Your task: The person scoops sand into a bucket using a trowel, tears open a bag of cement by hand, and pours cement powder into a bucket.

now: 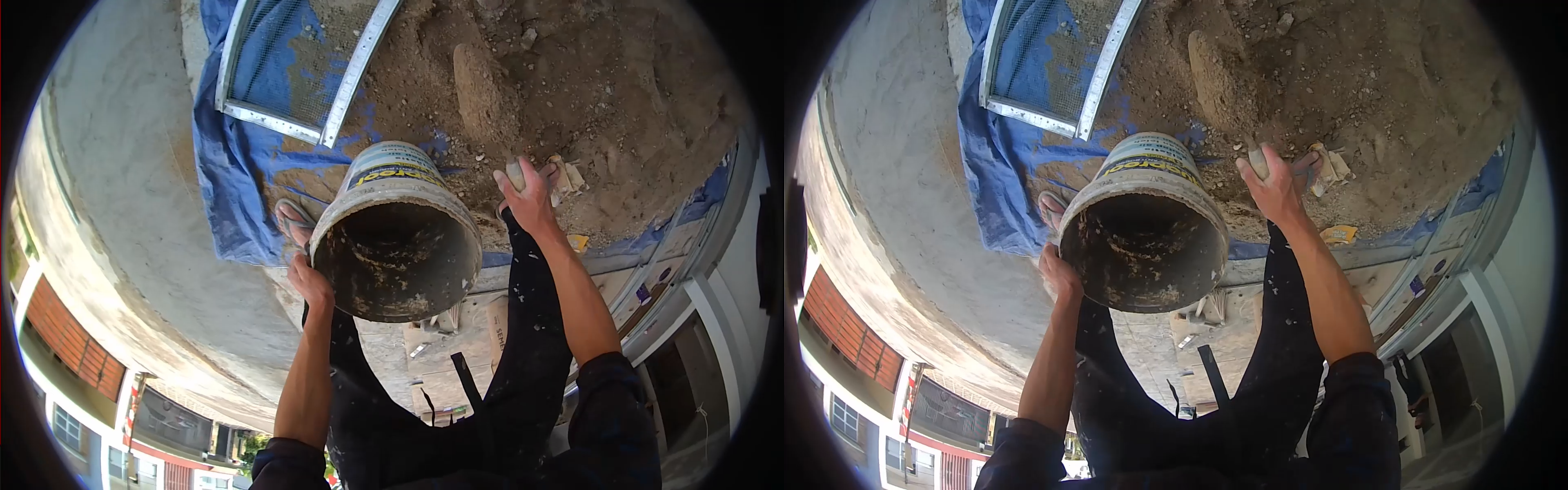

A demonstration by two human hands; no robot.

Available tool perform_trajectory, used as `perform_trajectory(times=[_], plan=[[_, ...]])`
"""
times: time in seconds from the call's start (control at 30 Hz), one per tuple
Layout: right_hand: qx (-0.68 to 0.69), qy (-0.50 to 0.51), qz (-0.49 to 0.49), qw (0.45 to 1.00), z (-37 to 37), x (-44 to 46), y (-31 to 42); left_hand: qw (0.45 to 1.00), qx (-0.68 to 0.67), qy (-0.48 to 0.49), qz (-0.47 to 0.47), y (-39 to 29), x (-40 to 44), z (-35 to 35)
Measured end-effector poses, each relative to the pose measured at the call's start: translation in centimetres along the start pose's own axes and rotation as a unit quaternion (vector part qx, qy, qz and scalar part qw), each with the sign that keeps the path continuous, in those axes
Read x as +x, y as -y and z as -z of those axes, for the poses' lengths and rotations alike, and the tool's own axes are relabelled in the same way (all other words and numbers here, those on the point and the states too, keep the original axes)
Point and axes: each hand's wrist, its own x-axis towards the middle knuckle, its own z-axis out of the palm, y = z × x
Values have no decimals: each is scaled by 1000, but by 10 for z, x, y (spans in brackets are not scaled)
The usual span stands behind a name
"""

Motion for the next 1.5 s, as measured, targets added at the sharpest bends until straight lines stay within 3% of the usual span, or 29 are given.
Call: perform_trajectory(times=[0.07,0.2,0.33,0.47,0.53,0.57,0.63,0.7,0.73,0.77,0.8,0.9,1.03,1.17,1.23,1.27,1.33,1.43,1.5], plan=[[40,45,46,997,23,-47,22,1000,1,15,-13,-7,-1,-2],[-104,29,134,985,35,-123,53,999,33,28,19,-13,-3,0],[-154,22,167,974,25,-157,48,999,4,33,1,-6,-2,1],[-65,-14,31,997,15,-136,2,999,-22,25,-9,-18,-6,-4],[29,18,-125,992,10,-94,-33,999,-18,32,6,-12,-3,-1],[-16,-17,-112,993,-4,-73,-70,999,-21,26,14,-9,-3,1],[12,15,-219,976,-33,-23,-143,999,-25,15,36,3,0,2],[38,5,-233,972,-80,43,-198,998,-38,5,42,2,3,-3],[24,3,-196,980,-93,83,-194,997,-47,-4,54,1,0,2],[202,40,-259,944,-87,118,-141,998,-27,-8,56,-4,-3,4],[278,0,-245,929,-94,147,-113,998,-14,-31,60,-13,-6,0],[298,-3,-194,935,-102,196,-104,994,-8,-74,83,-25,-12,-7],[400,27,-170,900,-98,181,-121,992,7,-93,86,-20,-12,-4],[414,11,-162,896,-77,150,-101,992,-7,-63,109,-9,-4,2],[410,27,-148,899,-61,124,-86,993,-1,-98,71,-8,-6,-4],[370,25,-126,920,-53,109,-82,993,-11,-97,71,-2,-3,-2],[285,35,-76,955,-33,71,-71,999,30,-10,-16,11,3,7],[177,73,18,981,-2,2,-55,996,53,5,-72,-9,-2,-1],[69,14,176,982,13,-44,-29,997,61,7,-46,-9,-5,0]])
